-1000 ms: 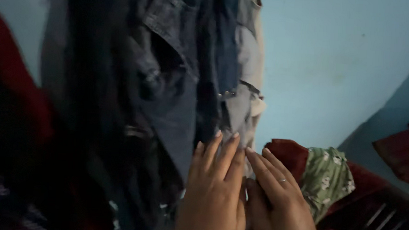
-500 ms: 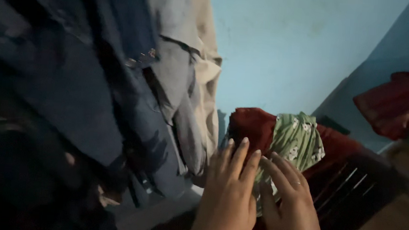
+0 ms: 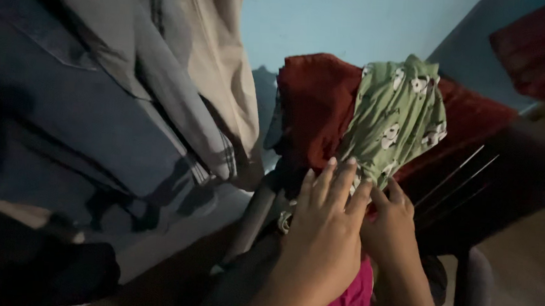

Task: The person repeatedly picks up various garments from a pile on a chair and hangs them on a wall-mounted rack. The person handles shirts, pants, and patterned fabrics one by one, unfolding and arranging them on the rack.

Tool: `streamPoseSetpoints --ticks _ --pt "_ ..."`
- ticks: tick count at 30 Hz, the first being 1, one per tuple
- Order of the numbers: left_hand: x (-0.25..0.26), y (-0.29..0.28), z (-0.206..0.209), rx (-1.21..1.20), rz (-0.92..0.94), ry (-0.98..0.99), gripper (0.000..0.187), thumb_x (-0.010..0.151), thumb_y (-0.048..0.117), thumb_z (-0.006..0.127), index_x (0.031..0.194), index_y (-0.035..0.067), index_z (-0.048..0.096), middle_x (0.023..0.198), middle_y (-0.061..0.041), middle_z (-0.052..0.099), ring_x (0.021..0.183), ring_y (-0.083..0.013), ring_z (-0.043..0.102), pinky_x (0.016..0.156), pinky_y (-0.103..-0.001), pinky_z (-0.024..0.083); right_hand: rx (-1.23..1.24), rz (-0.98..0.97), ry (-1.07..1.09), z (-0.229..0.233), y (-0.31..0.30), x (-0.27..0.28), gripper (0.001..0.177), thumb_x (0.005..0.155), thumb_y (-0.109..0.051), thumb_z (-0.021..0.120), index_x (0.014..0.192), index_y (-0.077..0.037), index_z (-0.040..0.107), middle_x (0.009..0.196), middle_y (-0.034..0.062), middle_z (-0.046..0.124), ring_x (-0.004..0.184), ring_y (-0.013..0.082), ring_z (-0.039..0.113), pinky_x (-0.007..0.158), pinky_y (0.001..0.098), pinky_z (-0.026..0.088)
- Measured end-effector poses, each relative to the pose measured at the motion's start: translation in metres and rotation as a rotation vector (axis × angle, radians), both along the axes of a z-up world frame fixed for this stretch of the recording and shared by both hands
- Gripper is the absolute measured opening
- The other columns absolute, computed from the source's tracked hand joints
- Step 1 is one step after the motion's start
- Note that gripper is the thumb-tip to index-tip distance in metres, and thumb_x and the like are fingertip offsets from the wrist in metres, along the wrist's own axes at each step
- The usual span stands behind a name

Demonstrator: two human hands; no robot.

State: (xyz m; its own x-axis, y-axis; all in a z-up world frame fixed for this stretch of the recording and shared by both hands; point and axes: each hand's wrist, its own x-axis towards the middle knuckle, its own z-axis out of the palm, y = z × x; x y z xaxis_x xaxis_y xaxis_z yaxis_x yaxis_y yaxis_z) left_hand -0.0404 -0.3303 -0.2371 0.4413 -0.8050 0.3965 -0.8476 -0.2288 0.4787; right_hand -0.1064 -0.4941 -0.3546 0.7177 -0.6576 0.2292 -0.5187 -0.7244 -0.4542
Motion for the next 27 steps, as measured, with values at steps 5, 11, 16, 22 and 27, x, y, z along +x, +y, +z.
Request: streamPoseSetpoints --ticks 5,11,16,22,27 --pt "0.006 -0.009 -0.013 0.094 0.025 -0.015 0.055 0.088 0.007 0.056 0.141 -0.005 0.052 0.153 -0.031 0.042 0.147 -0.0508 0.031 0.119 -0.065 0.018 -0.075 -0.056 -0.065 -0.034 -0.017 0.019 0.047 0.081 -0.033 0.073 0.124 -0.014 0.073 0.158 0.0293 0.039 0.142 0.0538 0.038 0.109 0.0558 0.039" --pt "0.015 -0.008 -0.006 0.108 0.055 0.020 0.054 0.089 0.013 0.058 0.140 -0.006 0.052 0.153 -0.029 0.043 0.146 -0.0486 0.032 0.118 -0.064 0.020 -0.082 -0.011 -0.141 -0.044 -0.028 0.031 0.042 0.087 -0.029 0.074 0.124 -0.010 0.073 0.159 0.0304 0.042 0.145 0.0484 0.038 0.112 0.0542 0.039" --pt "0.021 0.005 0.010 0.064 0.140 0.000 0.055 0.094 0.017 0.056 0.143 -0.006 0.049 0.154 -0.029 0.041 0.145 -0.0489 0.034 0.118 -0.063 0.022 0.229 -0.096 -0.230 0.001 -0.014 0.025 0.054 0.078 -0.018 0.080 0.128 -0.003 0.069 0.134 0.0192 0.066 0.114 0.0338 0.064 0.097 0.0448 0.052" --pt "0.030 0.028 0.037 0.076 0.180 0.019 0.053 0.101 0.025 0.052 0.145 -0.005 0.046 0.153 -0.029 0.041 0.143 -0.0504 0.032 0.114 -0.064 0.022 0.842 -0.174 -0.623 0.064 0.028 0.028 0.021 0.091 -0.005 0.074 0.109 0.005 0.070 0.100 0.0145 0.073 0.085 0.0149 0.068 0.075 0.0283 0.054" --pt "0.031 0.051 0.058 0.039 0.205 0.032 0.050 0.102 0.026 0.050 0.143 -0.002 0.048 0.150 -0.027 0.045 0.141 -0.0502 0.035 0.113 -0.064 0.024 0.989 0.075 -0.888 0.106 0.061 0.035 0.012 0.090 0.001 0.067 0.102 0.001 0.063 0.095 0.0073 0.068 0.085 0.0138 0.067 0.075 0.0277 0.055"
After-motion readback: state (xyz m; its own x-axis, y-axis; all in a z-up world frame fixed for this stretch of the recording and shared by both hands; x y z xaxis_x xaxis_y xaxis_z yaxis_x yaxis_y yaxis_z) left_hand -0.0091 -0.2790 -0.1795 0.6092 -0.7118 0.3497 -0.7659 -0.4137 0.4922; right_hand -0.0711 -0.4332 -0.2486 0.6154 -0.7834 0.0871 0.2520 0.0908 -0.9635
